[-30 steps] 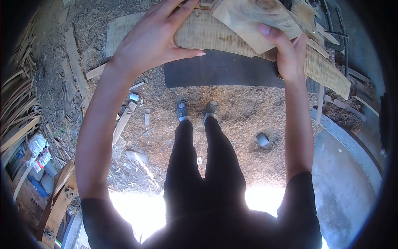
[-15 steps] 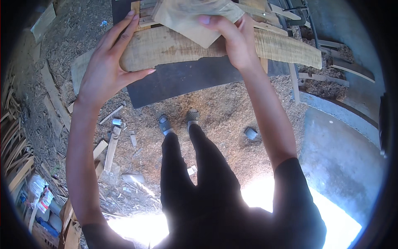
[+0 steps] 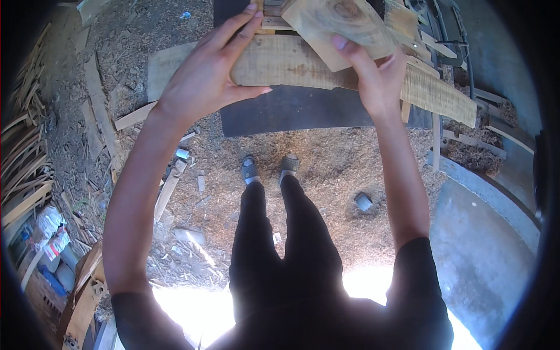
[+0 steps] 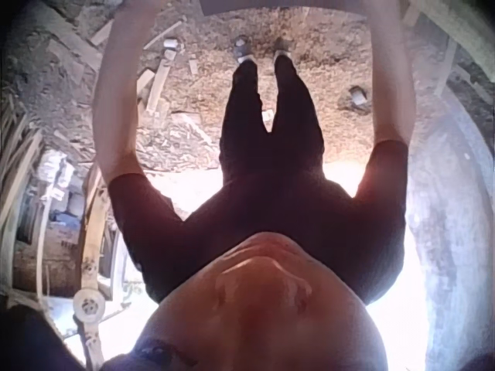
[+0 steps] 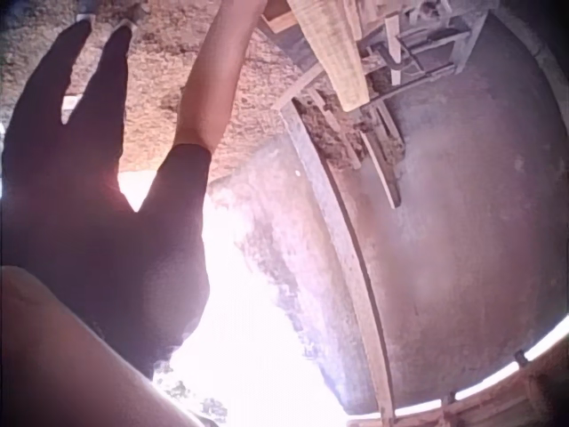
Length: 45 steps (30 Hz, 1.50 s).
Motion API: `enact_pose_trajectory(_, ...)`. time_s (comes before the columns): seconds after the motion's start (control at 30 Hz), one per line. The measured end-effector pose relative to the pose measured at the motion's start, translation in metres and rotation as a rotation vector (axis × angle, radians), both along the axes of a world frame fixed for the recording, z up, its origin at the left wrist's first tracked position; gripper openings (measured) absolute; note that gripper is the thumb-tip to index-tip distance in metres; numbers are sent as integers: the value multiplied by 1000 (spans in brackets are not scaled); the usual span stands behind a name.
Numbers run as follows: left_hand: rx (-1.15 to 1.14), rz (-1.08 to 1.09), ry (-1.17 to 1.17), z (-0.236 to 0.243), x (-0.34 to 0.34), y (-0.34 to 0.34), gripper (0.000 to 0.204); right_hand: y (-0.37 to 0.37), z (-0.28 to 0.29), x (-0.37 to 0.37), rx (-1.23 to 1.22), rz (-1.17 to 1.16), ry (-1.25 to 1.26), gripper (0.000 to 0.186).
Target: Fitting and checking wooden components of a project to ensure proper alignment.
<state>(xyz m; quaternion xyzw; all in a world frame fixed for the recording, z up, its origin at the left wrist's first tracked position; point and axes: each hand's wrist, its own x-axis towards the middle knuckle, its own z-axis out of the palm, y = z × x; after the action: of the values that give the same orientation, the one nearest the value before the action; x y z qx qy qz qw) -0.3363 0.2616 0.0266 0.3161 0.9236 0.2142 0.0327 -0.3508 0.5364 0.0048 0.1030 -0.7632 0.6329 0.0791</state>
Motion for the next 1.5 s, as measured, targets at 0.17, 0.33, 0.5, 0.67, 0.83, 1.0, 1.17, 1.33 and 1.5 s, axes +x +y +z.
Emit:
enact_pose_trajectory(0.17, -8, 9, 9, -1, 0, -4, 118, -22, 12, 24, -45, 63, 52, 39)
enact_pose_trajectory(0.33, -8, -2, 18, -3, -2, -5, 114, -18, -3, 19, -26, 88, 55, 38)
enact_pose_trajectory(0.5, -39, 33, 28, -1, -3, -6, 113, -14, -9, 15, -50, 124, 18, 39)
enact_pose_trajectory(0.67, -78, 14, 192, -7, -4, -8, 113, -7, -15, 10, -45, 63, -76, 47)
enact_pose_trajectory(0.83, -33, 24, 196, -7, -4, -8, 110, -9, -4, 12, -28, 64, -134, 48)
enact_pose_trajectory(1.0, 25, 41, 126, -10, -5, -8, 107, -12, 3, 14, 1, 83, -147, 46)
enact_pose_trajectory(1.17, 13, 29, 176, -10, -6, -10, 103, -27, 17, 28, 103, 73, 186, 43)
enact_pose_trajectory(1.33, 24, 39, 220, -11, -6, -9, 100, -33, 22, 32, 402, 93, 191, 45)
enact_pose_trajectory(1.5, -35, 63, 170, -16, -1, -10, 108, -35, 21, 32, 396, 76, 200, 42)
